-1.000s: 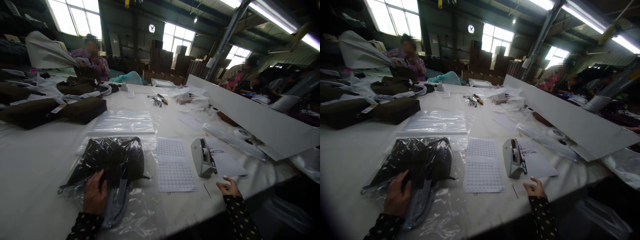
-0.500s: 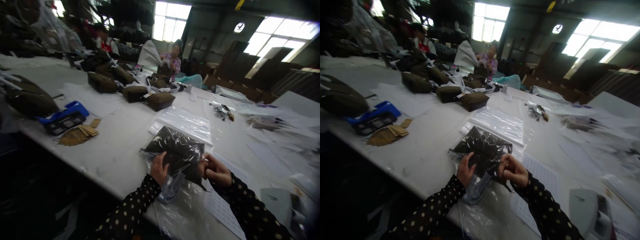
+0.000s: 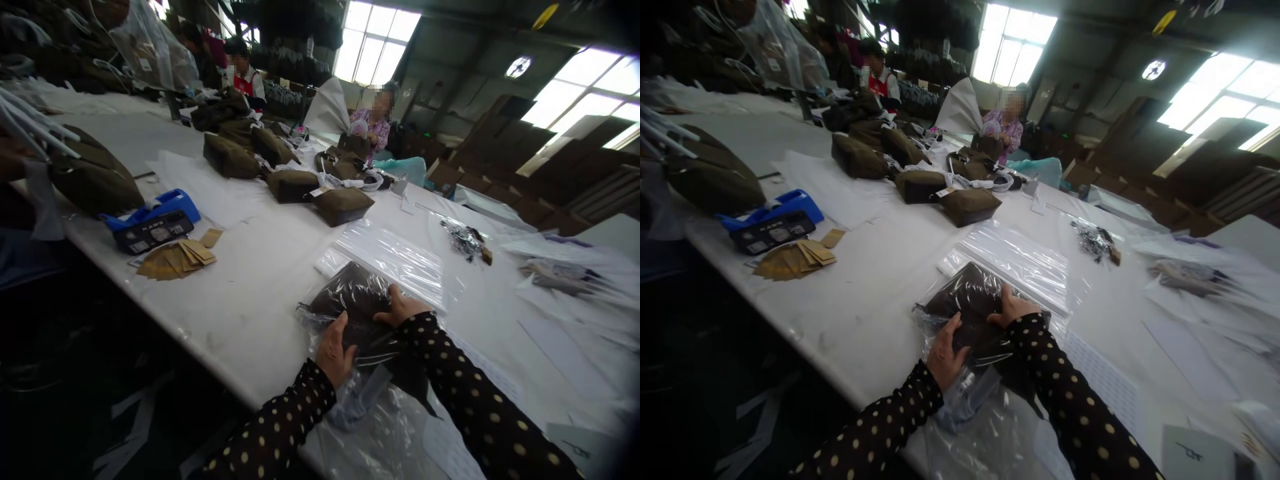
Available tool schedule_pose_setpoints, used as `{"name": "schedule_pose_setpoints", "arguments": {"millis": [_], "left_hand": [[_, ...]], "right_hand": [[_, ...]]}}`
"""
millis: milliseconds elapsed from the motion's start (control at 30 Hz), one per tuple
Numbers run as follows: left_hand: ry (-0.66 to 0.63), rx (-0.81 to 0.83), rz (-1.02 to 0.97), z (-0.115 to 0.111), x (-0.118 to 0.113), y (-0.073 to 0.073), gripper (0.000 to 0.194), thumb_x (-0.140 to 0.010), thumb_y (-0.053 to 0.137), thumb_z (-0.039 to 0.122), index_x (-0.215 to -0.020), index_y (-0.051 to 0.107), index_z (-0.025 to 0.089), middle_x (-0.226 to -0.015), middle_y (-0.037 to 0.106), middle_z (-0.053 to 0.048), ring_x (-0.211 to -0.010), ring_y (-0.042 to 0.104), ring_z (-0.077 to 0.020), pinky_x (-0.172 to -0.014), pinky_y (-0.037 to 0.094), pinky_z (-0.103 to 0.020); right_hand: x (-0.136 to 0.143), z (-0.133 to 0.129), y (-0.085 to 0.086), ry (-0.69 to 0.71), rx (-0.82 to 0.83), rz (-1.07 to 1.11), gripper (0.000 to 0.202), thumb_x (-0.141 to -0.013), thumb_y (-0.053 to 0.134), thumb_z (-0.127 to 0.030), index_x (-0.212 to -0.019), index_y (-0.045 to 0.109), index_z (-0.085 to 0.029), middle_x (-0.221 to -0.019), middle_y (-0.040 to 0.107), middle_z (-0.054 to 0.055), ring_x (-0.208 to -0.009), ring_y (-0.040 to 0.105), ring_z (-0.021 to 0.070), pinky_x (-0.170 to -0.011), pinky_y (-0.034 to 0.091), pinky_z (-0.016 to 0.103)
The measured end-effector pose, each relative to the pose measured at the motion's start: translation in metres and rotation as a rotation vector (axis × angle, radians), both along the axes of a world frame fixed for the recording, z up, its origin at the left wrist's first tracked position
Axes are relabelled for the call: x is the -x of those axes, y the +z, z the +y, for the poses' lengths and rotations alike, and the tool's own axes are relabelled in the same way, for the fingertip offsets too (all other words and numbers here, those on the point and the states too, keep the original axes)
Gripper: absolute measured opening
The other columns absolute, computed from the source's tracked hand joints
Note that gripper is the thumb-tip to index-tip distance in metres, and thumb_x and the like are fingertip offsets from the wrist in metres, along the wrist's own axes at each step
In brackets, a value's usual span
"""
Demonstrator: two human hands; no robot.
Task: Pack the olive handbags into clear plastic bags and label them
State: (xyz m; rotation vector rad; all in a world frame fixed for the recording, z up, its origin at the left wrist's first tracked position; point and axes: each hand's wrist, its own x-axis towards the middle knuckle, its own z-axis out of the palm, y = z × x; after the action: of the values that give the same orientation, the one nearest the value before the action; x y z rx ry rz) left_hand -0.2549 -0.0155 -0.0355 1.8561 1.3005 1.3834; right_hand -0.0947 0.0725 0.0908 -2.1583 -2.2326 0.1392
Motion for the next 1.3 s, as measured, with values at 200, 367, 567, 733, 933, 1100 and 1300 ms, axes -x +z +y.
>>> {"name": "schedule_pose_setpoints", "arguments": {"millis": [200, 367, 567, 733, 933, 1100, 1300], "left_hand": [[-0.096, -0.19, 0.006, -0.043, 0.036, 0.022, 0.035, -0.082, 0.042, 0.013, -0.115, 0.047, 0.02, -0.111, 0.058, -0.011, -0.105, 0.054, -0.022, -0.089, 0.045, -0.041], [-0.621, -0.128, 0.222, -0.115, 0.058, 0.005, 0.043, -0.071, 0.04, 0.011, -0.11, 0.052, 0.024, -0.096, 0.066, -0.006, -0.09, 0.059, -0.02, -0.083, 0.047, -0.035], [-0.62, 0.062, 0.385, -0.134, 0.052, -0.002, 0.067, -0.056, 0.056, 0.017, -0.122, 0.045, 0.019, -0.12, 0.054, -0.01, -0.109, 0.048, -0.0265, -0.098, 0.036, -0.043], [-0.365, 0.216, 0.174, -0.131, 0.049, 0.008, 0.02, -0.084, 0.04, 0.026, -0.082, 0.059, 0.019, -0.083, 0.064, -0.006, -0.083, 0.058, -0.0195, -0.078, 0.046, -0.034], [0.091, 0.623, -0.122, -0.113, 0.082, 0.017, 0.035, -0.083, 0.039, 0.043, -0.062, 0.051, 0.018, -0.051, 0.057, 0.0, -0.048, 0.056, -0.0165, -0.049, 0.047, -0.028], [0.141, 0.116, 0.126, -0.112, 0.092, 0.038, 0.026, -0.085, 0.04, 0.029, -0.1, 0.058, 0.017, -0.097, 0.065, -0.008, -0.096, 0.059, -0.0213, -0.086, 0.047, -0.038], [-0.205, -0.173, 0.693, -0.076, 0.038, 0.026, 0.053, -0.088, 0.039, 0.038, -0.133, 0.034, 0.01, -0.136, 0.041, -0.013, -0.128, 0.032, -0.0282, -0.102, 0.032, -0.047]], "right_hand": [[-0.12, -0.094, -0.014, 0.672, -0.501, 0.117, 0.031, -0.075, 0.058, -0.016, -0.104, 0.054, -0.027, -0.105, 0.064, 0.004, -0.107, 0.053, 0.0208, -0.089, 0.042, 0.038], [-0.15, -0.204, -0.078, 0.869, -0.379, 0.098, 0.051, -0.078, 0.047, 0.002, -0.1, 0.055, -0.043, -0.115, 0.058, -0.011, -0.122, 0.04, 0.0164, -0.101, 0.028, 0.048], [-0.12, -0.19, -0.095, 0.83, -0.445, 0.391, 0.04, -0.083, 0.047, -0.011, -0.122, 0.041, -0.021, -0.089, 0.069, 0.002, -0.094, 0.061, 0.0169, -0.089, 0.045, 0.042], [-0.1, -0.185, -0.082, 0.524, -0.598, 0.624, 0.043, -0.084, 0.039, -0.012, -0.125, 0.03, -0.021, -0.081, 0.07, 0.002, -0.079, 0.065, 0.016, -0.069, 0.053, 0.033], [-0.043, -0.204, -0.076, -0.103, -0.412, 0.91, 0.042, -0.084, 0.046, -0.04, -0.118, 0.032, -0.021, -0.057, 0.059, -0.006, -0.04, 0.052, 0.013, -0.04, 0.042, 0.025], [-0.012, -0.2, -0.061, -0.334, -0.391, 0.655, 0.054, -0.075, 0.047, -0.057, -0.112, 0.041, -0.018, -0.05, 0.055, -0.006, -0.044, 0.054, 0.0169, -0.048, 0.04, 0.028], [-0.013, -0.2, -0.053, -0.346, -0.31, 0.572, 0.06, -0.074, 0.045, -0.061, -0.114, 0.04, -0.016, -0.049, 0.054, -0.006, -0.043, 0.053, 0.0168, -0.048, 0.04, 0.029]]}}
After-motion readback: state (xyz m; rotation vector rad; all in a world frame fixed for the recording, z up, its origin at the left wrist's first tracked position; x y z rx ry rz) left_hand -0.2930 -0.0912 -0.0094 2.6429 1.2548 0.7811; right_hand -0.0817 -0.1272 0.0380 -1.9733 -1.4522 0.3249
